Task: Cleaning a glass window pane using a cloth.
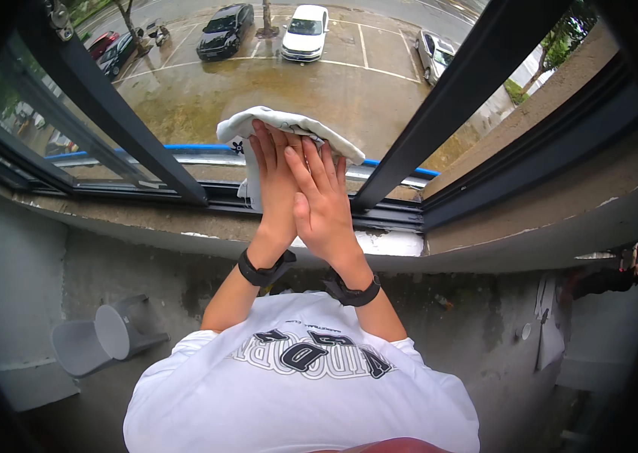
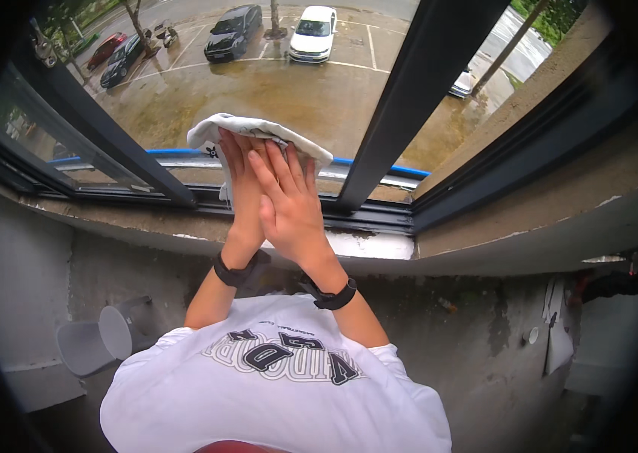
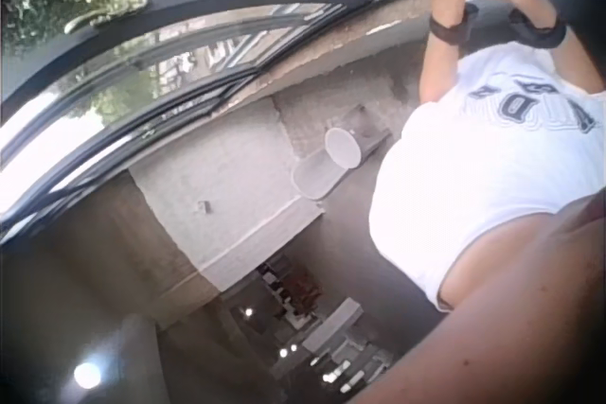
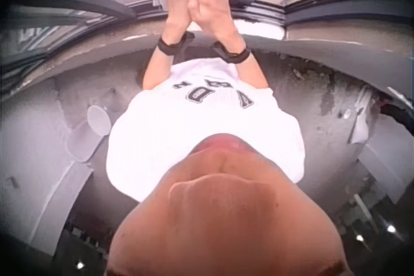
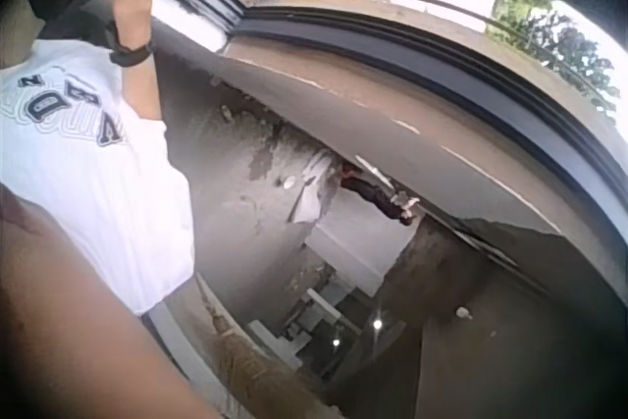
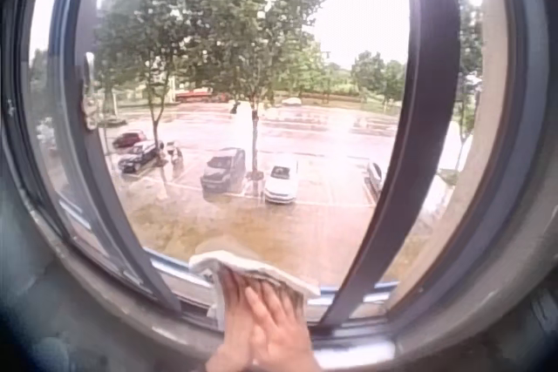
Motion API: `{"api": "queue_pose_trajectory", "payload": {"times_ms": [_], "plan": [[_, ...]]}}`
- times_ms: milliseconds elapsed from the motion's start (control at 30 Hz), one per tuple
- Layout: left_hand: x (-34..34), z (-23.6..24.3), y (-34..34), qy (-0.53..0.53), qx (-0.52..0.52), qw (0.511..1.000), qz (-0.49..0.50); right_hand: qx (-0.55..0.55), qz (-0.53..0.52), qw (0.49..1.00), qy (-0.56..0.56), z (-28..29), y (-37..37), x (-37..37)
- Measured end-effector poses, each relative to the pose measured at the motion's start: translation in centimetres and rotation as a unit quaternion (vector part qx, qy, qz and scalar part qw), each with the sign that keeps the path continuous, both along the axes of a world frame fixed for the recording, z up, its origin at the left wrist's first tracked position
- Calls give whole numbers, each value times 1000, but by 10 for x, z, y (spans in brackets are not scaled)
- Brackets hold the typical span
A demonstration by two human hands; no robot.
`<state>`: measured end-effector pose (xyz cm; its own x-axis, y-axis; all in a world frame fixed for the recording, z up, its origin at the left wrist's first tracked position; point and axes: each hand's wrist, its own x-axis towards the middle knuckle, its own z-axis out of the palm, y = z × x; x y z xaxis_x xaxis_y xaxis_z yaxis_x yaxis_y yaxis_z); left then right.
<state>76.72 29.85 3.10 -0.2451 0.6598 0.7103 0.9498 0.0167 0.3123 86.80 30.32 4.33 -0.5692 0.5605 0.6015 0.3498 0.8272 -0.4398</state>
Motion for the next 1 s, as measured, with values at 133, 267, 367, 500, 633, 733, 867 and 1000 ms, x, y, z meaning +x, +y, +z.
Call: {"api": "queue_pose_trajectory", "payload": {"times_ms": [133,267,367,500,633,733,867,1000], "plan": [[56,4,26,113,-42,988,-95,-16,-90,991,98,-18,10,54],[83,-2,35,95,-18,993,-61,-6,-119,991,62,-17,10,76],[76,-8,37,86,20,993,-75,-12,-110,990,91,-20,7,69],[41,-20,34,129,29,990,-48,6,-106,992,69,-22,5,46],[-17,-17,5,107,46,992,45,-10,-3,1000,-6,-16,-8,1],[-50,-4,-27,-80,96,988,-89,-115,156,975,105,-31,-25,-35],[-69,17,-110,-398,73,899,-168,-76,270,950,138,-45,-55,-51],[-72,10,-190,-564,22,823,-67,-56,354,921,156,-84,-71,-57]]}}
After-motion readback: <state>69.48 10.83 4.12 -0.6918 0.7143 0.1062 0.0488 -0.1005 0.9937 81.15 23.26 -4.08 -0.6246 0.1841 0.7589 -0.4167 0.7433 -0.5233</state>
